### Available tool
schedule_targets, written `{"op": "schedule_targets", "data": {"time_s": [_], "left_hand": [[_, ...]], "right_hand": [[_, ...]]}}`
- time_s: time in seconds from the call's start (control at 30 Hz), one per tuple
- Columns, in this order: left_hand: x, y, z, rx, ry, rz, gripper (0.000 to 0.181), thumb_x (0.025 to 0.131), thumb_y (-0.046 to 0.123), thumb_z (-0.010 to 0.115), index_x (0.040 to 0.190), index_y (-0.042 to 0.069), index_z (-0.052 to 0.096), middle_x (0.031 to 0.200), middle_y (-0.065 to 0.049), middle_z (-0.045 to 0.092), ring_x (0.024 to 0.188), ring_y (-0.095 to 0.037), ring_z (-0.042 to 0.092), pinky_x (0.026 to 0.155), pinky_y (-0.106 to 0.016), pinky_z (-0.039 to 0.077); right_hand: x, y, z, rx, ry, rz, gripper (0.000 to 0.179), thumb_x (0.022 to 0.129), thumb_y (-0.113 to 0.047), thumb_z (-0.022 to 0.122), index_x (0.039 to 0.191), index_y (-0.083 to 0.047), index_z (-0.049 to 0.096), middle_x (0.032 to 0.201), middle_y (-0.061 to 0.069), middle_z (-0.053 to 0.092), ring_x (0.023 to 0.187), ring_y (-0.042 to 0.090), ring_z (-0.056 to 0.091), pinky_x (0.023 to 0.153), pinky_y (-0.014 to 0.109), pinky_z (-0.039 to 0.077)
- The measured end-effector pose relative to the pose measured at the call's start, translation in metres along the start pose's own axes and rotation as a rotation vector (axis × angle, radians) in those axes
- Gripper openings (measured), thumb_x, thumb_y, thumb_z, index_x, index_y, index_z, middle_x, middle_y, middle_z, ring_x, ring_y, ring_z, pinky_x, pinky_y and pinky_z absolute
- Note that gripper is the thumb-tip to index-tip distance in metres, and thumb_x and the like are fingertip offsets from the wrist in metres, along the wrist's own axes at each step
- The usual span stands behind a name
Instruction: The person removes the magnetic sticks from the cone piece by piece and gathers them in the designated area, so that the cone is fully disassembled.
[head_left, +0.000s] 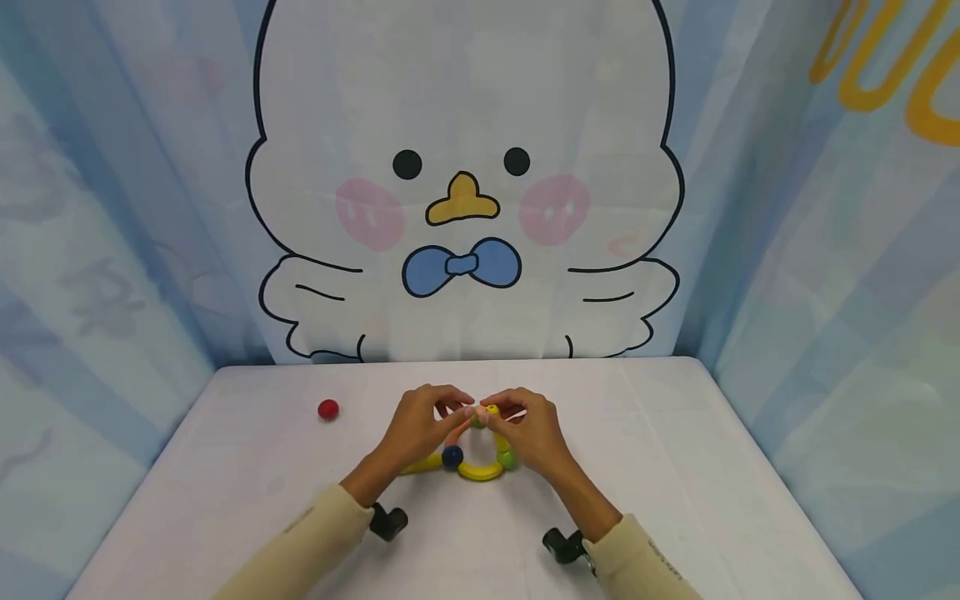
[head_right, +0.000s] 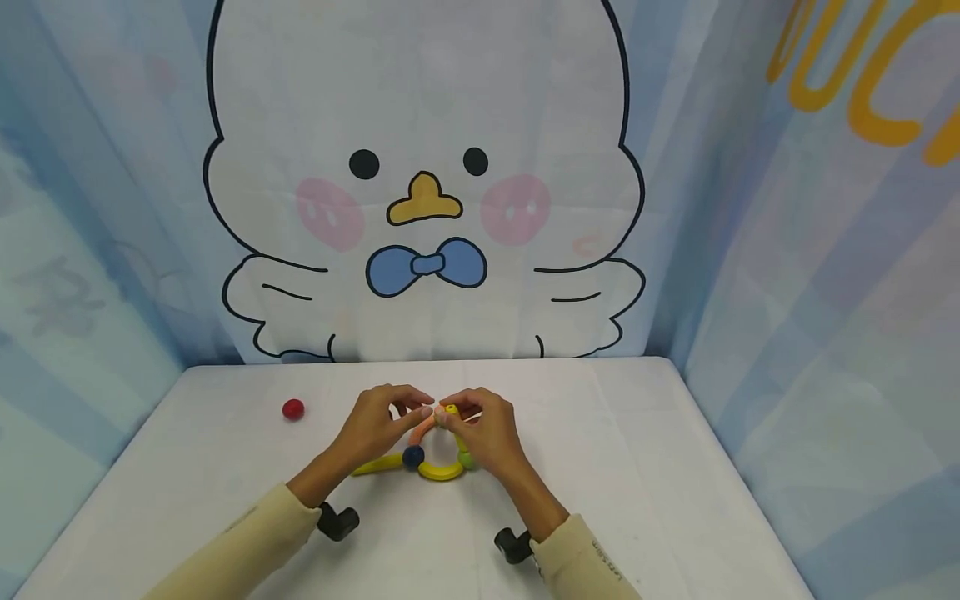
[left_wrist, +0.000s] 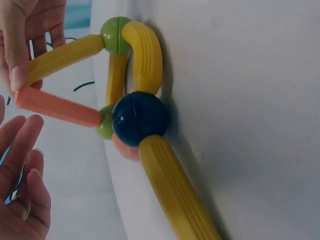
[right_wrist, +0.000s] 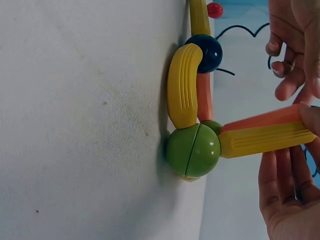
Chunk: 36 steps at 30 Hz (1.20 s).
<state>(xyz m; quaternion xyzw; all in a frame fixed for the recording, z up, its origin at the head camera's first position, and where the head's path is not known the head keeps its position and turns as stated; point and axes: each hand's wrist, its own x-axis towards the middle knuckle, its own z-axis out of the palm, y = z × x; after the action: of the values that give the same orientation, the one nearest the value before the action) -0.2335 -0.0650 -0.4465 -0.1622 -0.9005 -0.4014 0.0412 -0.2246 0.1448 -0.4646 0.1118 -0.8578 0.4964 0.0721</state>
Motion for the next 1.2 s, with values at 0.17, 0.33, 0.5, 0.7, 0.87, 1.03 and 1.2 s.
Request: {"op": "schedule_targets", "data": {"time_s": [0.17, 0.33, 0.5, 0.7, 0.87, 1.03, 1.2], "left_hand": [[0.005, -0.002, 0.006, -0.050, 0.013, 0.008, 0.015, 0.097, 0.031, 0.079, 0.109, 0.021, 0.082, 0.093, 0.010, 0.077, 0.083, -0.010, 0.060, 0.072, -0.025, 0.050], [0.007, -0.004, 0.008, -0.089, 0.003, -0.017, 0.011, 0.095, 0.030, 0.082, 0.103, 0.022, 0.083, 0.092, 0.010, 0.077, 0.083, -0.011, 0.061, 0.072, -0.025, 0.051], [0.005, -0.006, 0.008, -0.095, -0.013, -0.027, 0.012, 0.094, 0.032, 0.083, 0.102, 0.023, 0.083, 0.092, 0.010, 0.077, 0.082, -0.011, 0.061, 0.069, -0.025, 0.051], [-0.002, -0.009, 0.012, -0.075, -0.029, -0.011, 0.017, 0.093, 0.035, 0.084, 0.102, 0.022, 0.083, 0.088, 0.010, 0.078, 0.077, -0.011, 0.062, 0.064, -0.024, 0.052], [-0.011, -0.012, 0.017, -0.018, -0.034, 0.002, 0.016, 0.093, 0.035, 0.084, 0.102, 0.023, 0.084, 0.087, 0.012, 0.075, 0.081, -0.009, 0.060, 0.068, -0.023, 0.050], [-0.021, -0.014, 0.021, 0.022, -0.039, 0.050, 0.013, 0.091, 0.027, 0.086, 0.102, 0.020, 0.084, 0.086, 0.012, 0.075, 0.081, -0.011, 0.060, 0.068, -0.022, 0.048], [-0.026, -0.017, 0.027, 0.102, -0.075, 0.122, 0.012, 0.088, 0.021, 0.088, 0.099, 0.021, 0.083, 0.086, 0.013, 0.077, 0.079, -0.007, 0.059, 0.071, -0.022, 0.047]], "right_hand": [[-0.001, -0.003, 0.001, -0.006, -0.002, 0.016, 0.021, 0.094, -0.033, 0.083, 0.111, -0.021, 0.083, 0.104, -0.001, 0.076, 0.092, 0.011, 0.069, 0.085, 0.027, 0.059], [-0.001, -0.003, 0.001, 0.001, -0.004, 0.028, 0.022, 0.093, -0.031, 0.083, 0.112, -0.021, 0.083, 0.106, -0.002, 0.077, 0.094, 0.013, 0.070, 0.088, 0.030, 0.060], [-0.001, -0.001, -0.001, -0.006, 0.011, 0.021, 0.021, 0.093, -0.029, 0.083, 0.113, -0.023, 0.083, 0.106, -0.004, 0.078, 0.095, 0.013, 0.071, 0.088, 0.033, 0.060], [-0.001, 0.002, -0.003, 0.004, 0.008, 0.023, 0.019, 0.094, -0.021, 0.081, 0.113, -0.023, 0.083, 0.106, -0.004, 0.079, 0.096, 0.013, 0.071, 0.092, 0.035, 0.061], [-0.002, 0.003, -0.005, 0.015, 0.003, 0.018, 0.019, 0.096, -0.020, 0.080, 0.114, -0.019, 0.083, 0.107, -0.002, 0.079, 0.095, 0.013, 0.071, 0.092, 0.035, 0.062], [-0.002, 0.003, -0.007, 0.017, 0.009, 0.005, 0.018, 0.095, -0.019, 0.080, 0.113, -0.020, 0.083, 0.108, -0.002, 0.080, 0.095, 0.012, 0.071, 0.091, 0.033, 0.061], [-0.001, 0.004, -0.007, 0.028, 0.010, 0.010, 0.018, 0.094, -0.019, 0.081, 0.112, -0.022, 0.083, 0.108, -0.004, 0.079, 0.095, 0.011, 0.070, 0.091, 0.031, 0.061]]}}
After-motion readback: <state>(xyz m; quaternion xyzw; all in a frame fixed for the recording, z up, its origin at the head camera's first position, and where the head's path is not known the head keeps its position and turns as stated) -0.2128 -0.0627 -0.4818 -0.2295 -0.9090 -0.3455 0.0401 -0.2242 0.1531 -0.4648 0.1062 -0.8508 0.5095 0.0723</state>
